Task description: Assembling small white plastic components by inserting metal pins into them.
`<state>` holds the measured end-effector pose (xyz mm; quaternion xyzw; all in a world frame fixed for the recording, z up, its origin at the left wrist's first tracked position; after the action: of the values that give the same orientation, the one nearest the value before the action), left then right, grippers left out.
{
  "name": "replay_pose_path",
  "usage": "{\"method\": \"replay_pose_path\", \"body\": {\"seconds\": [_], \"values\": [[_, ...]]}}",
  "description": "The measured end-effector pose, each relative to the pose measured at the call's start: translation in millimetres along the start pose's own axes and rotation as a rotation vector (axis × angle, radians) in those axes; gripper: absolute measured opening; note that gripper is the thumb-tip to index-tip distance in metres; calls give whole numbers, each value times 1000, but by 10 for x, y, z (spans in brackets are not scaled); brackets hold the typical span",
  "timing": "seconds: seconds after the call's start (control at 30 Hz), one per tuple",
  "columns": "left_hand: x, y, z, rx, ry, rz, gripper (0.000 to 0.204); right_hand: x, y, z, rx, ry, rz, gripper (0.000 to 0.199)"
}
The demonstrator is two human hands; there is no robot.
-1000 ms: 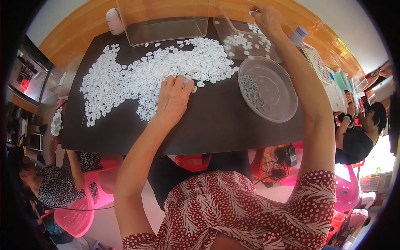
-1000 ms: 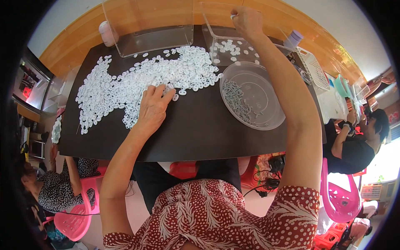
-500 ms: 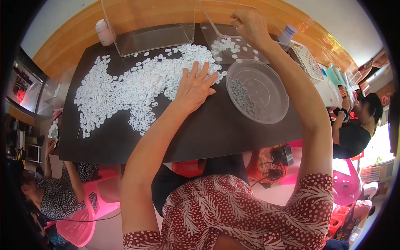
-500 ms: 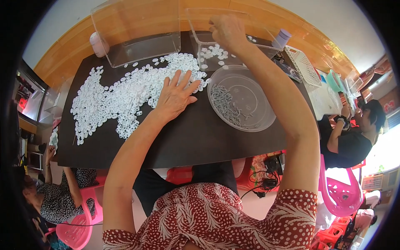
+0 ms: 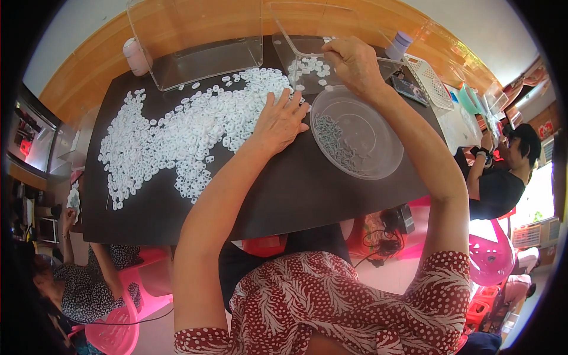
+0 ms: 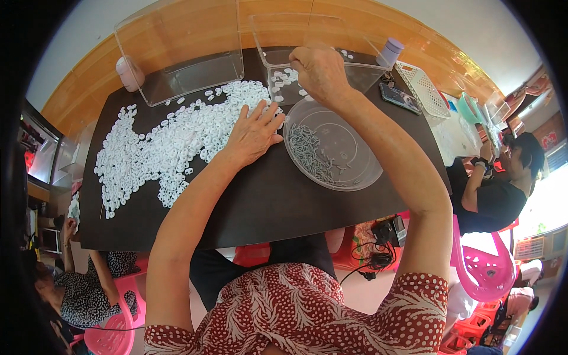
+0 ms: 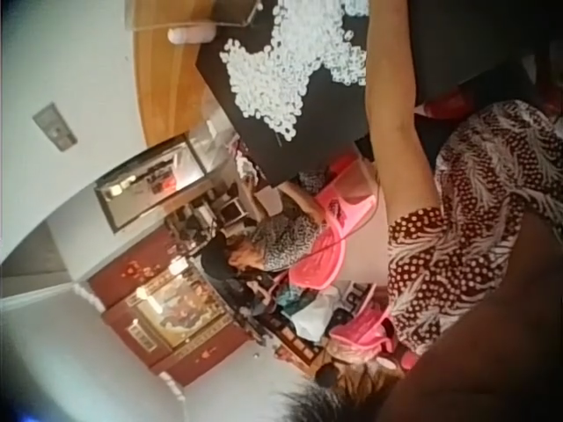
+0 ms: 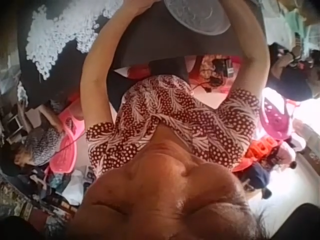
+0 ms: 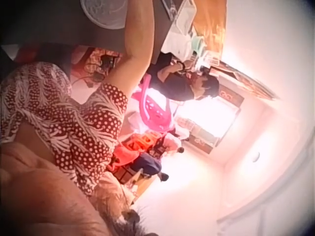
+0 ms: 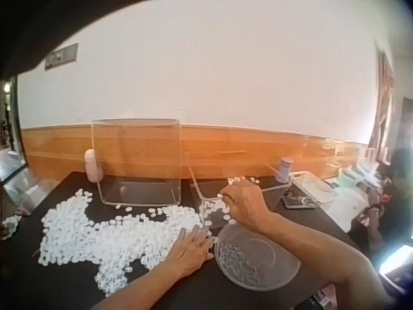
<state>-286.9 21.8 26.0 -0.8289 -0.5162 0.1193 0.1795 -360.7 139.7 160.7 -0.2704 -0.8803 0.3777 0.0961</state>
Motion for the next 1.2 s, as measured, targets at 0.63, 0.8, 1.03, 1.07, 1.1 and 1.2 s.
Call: {"method": "replay_pose_path", "body": {"seconds": [0.63, 0.8, 1.03, 1.07, 1.1, 1.2], "values": [[16, 252, -42, -38, 72, 70, 41, -87, 314, -28, -56, -221, 172, 12], [-6, 552, -276, 98, 5, 149, 34, -220, 438, -90, -79, -268, 195, 10], [-29, 800, -681, 134, 24, 105, 36, -415, 613, -109, -78, -308, 152, 8], [-2, 828, -725, 134, 25, 101, 36, -431, 635, -103, -80, -309, 150, 8], [20, 879, -810, 187, 18, 54, 36, -480, 648, -80, -109, -277, 102, 10], [198, 1065, -1039, 314, 40, -10, 35, -549, 728, 59, -129, -249, -11, 12]]}}
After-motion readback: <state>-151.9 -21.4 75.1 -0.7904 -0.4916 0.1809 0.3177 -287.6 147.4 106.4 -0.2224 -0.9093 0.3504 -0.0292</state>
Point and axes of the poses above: each hand's wrist, its own y-axis away from the middle knuckle, its own z-axis out of the palm, x = y × z, the point moved 5 cm from there along -y, towards the middle knuckle
